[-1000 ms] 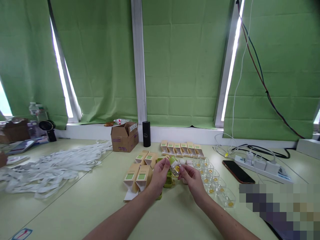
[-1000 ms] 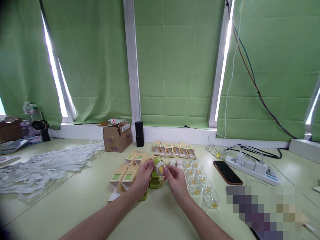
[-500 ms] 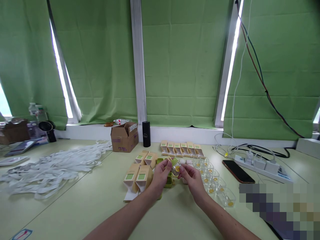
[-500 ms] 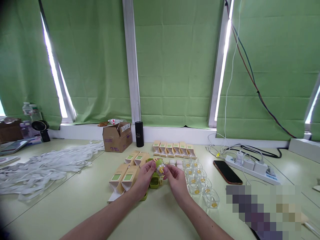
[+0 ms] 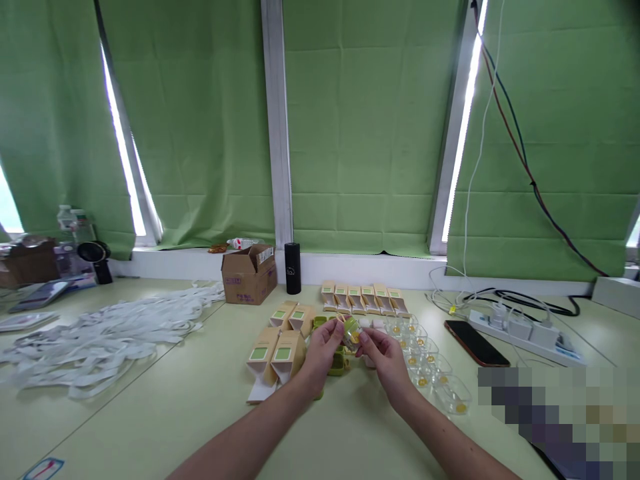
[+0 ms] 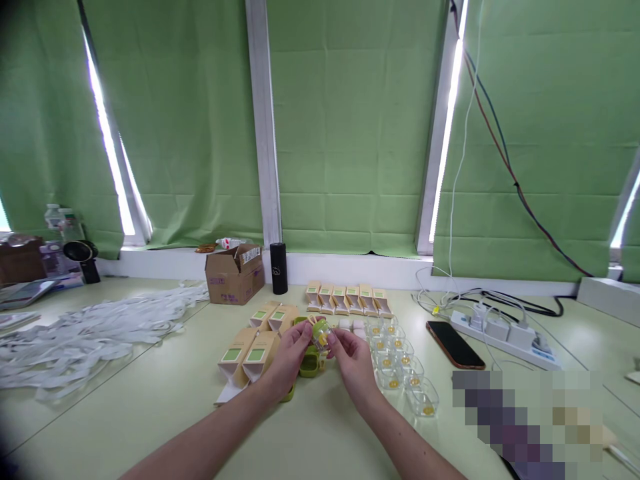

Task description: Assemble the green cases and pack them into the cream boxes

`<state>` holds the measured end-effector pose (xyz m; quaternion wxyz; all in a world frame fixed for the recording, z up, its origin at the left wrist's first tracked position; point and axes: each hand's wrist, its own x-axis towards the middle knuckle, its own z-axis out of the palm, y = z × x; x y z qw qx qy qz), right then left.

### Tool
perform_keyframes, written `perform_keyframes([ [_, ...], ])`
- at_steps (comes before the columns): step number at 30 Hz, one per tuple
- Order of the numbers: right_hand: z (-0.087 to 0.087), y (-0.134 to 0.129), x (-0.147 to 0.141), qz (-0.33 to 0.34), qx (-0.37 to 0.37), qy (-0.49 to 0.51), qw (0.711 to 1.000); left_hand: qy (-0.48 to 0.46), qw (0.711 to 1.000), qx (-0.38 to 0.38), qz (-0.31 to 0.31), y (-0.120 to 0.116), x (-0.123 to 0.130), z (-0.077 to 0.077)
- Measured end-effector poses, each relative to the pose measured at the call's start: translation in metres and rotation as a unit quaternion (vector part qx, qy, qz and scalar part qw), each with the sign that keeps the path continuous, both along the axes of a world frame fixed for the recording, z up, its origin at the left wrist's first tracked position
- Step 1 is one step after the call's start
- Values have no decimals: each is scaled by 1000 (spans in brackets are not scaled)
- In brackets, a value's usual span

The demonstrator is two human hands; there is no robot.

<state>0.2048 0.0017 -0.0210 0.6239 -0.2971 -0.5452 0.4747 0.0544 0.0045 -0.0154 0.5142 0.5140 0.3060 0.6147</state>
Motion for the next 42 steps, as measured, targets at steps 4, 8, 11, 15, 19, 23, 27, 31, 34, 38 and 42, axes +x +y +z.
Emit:
perform_keyframes([
  [4, -1, 1, 1, -12, 3, -3, 1000, -1, 1000, 7, 9, -1, -2, 1],
  [8, 0, 1, 2, -22, -8, 7, 1000, -6, 1000, 7, 26, -2, -3, 1],
  [11, 2, 1, 2, -26, -17, 14, 999, -2, 999, 24, 39, -3, -3, 1],
  [15, 1, 1, 2, -28, -22, 28, 999, 8, 998, 45, 40, -5, -3, 1],
  [19, -1, 3, 1, -21, -33, 54, 998, 30, 997, 64, 32, -6, -1, -2],
  [23, -5, 5, -1, -1, -40, 76, 996, 46, 995, 82, 39, -6, 1, -1],
  [27, -6, 3, -1, 28, -6, 77, 997, 57, 992, 95, 61, -7, 2, 3],
  [31, -5, -3, 1, 22, 39, 36, 998, 61, 990, 104, 76, -7, 1, 6],
  [34, -4, -6, 1, 22, 51, -13, 998, 56, 990, 108, 72, -6, 2, 6],
  [38, -5, -5, 2, 22, 54, -36, 998, 51, 989, 117, 70, -5, 2, 4],
  [42, -4, -3, 3, 31, 49, -23, 998, 83, 985, 126, 85, -5, 1, 2],
])
